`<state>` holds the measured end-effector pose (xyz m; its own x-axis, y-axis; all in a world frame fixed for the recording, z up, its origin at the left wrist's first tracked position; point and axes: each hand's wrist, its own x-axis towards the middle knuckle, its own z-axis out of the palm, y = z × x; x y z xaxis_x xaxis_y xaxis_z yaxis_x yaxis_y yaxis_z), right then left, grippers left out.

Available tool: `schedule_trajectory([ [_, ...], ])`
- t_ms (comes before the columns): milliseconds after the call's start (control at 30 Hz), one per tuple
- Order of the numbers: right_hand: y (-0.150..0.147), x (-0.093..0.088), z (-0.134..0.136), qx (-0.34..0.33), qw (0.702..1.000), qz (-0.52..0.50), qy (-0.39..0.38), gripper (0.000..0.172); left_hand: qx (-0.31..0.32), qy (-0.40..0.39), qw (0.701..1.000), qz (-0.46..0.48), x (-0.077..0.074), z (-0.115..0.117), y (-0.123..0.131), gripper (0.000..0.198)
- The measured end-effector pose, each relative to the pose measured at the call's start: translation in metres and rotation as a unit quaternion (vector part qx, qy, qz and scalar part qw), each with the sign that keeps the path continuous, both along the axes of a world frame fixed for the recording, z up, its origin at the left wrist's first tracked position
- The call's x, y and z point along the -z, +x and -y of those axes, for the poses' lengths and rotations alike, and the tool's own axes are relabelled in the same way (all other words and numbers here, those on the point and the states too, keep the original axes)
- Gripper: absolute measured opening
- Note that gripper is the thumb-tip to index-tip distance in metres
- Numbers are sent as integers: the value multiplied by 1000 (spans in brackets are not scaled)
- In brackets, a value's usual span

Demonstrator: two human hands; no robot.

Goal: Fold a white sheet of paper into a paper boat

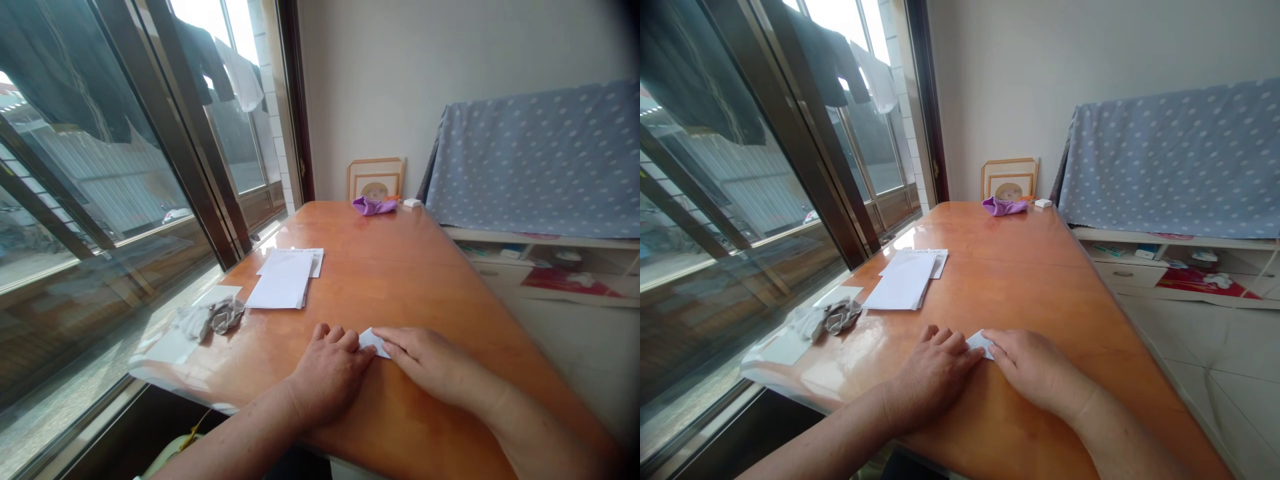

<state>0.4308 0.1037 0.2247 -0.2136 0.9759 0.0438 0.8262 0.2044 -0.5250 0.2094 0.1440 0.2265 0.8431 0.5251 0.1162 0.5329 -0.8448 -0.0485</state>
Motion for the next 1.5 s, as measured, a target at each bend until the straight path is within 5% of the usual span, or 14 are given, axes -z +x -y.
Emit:
schedule_trajectory([
  [233,-5,21,-1,47,992,117,14,41,1,1,1000,5,5,0,0,30],
  [400,-8,16,-6,50,994,56,79,33,0,-9,1000,9,4,1,0,29],
  [567,-18,17,-8,-2,999,-13,38,25,-4,-11,1000,-3,3,0,1,30],
  [833,-15,25,-12,58,998,-28,12,6,-10,-28,999,41,5,1,-3,32],
  [1067,-24,17,-10,81,997,11,-9,8,-3,-24,999,32,2,1,-4,17],
  [1500,-26,17,-11,84,996,19,-5,8,-1,-23,999,40,-9,2,-17,24],
])
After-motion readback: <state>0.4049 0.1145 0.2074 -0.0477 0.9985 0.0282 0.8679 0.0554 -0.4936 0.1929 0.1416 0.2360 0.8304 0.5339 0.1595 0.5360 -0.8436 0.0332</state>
